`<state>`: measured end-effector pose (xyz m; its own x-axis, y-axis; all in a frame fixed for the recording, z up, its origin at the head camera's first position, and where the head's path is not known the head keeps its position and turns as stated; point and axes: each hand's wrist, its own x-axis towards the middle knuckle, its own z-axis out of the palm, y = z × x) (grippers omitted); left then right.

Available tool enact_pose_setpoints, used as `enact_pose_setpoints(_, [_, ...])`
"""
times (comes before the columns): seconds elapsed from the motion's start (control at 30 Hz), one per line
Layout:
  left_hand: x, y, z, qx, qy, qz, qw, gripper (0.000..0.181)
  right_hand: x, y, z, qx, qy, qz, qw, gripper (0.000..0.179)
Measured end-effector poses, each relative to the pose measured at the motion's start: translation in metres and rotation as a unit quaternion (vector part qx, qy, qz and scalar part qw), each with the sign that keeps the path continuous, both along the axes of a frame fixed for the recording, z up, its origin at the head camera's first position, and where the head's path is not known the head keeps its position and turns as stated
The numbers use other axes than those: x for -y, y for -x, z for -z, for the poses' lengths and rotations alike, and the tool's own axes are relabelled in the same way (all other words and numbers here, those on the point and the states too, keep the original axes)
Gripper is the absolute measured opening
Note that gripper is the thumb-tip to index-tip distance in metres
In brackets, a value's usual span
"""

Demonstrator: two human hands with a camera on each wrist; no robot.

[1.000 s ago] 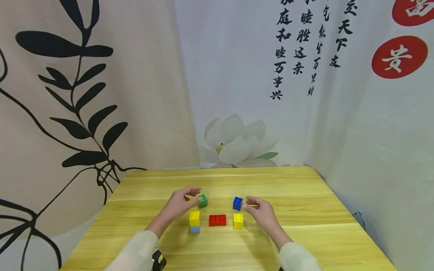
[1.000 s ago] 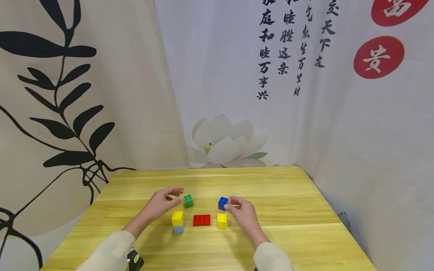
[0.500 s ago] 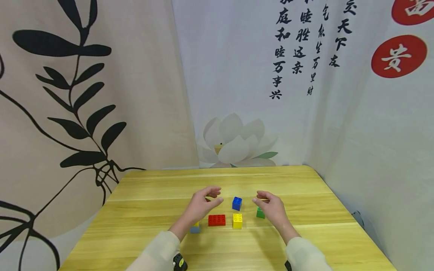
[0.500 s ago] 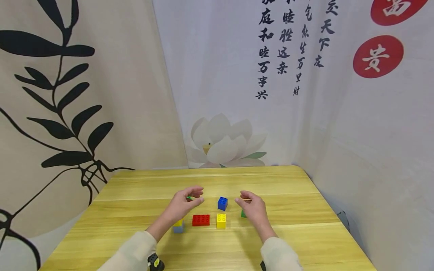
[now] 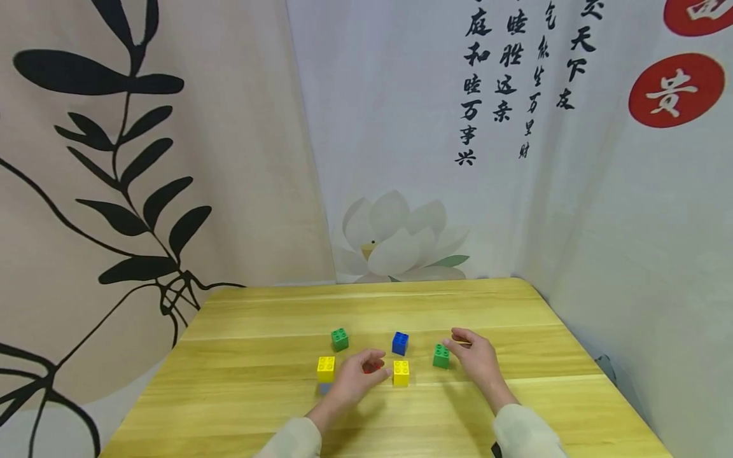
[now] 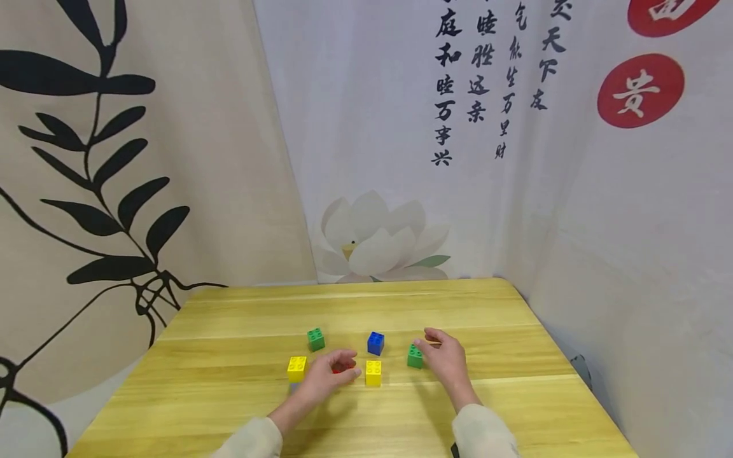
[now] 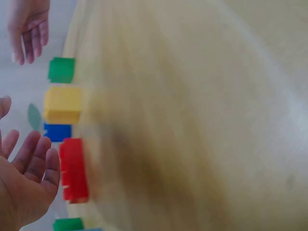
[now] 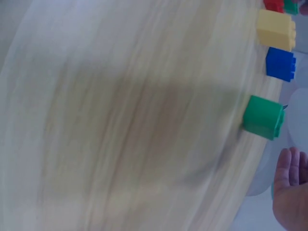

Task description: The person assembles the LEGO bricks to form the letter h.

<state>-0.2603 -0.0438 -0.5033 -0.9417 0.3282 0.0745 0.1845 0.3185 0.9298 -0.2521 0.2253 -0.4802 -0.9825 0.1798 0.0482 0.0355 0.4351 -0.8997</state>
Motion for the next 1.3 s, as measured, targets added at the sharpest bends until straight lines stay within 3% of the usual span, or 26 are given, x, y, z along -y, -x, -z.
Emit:
enact_pose_setpoints(0.17, [-0.009,-0.005,0.013,0.02,-0.01,-0.01,0.9997,0.04,-0.009,0.001,0.009,0.015,-0.008,0.012,0.9998,0.052])
enact_pose_setpoints(0.43, [-0.02,0.001,0.028,0.035,-0.009,-0.034,0.9988,0.044,-0.013,0.004,0.023,0.041,0.026,-0.004,0.9988,0.058])
enact_pose_setpoints(0.77, [-0.026,0.011,0.034,0.025,-0.009,-0.021,0.9994,0.047,-0.012,0.008,0.037,0.052,0.044,-0.011,0.9976,0.06])
enact_pose_setpoints(1.3, [-0.03,0.012,0.036,0.009,0.028,-0.014,0.9995,0.042,-0.009,0.014,0.051,0.058,0.043,-0.036,0.9968,0.061])
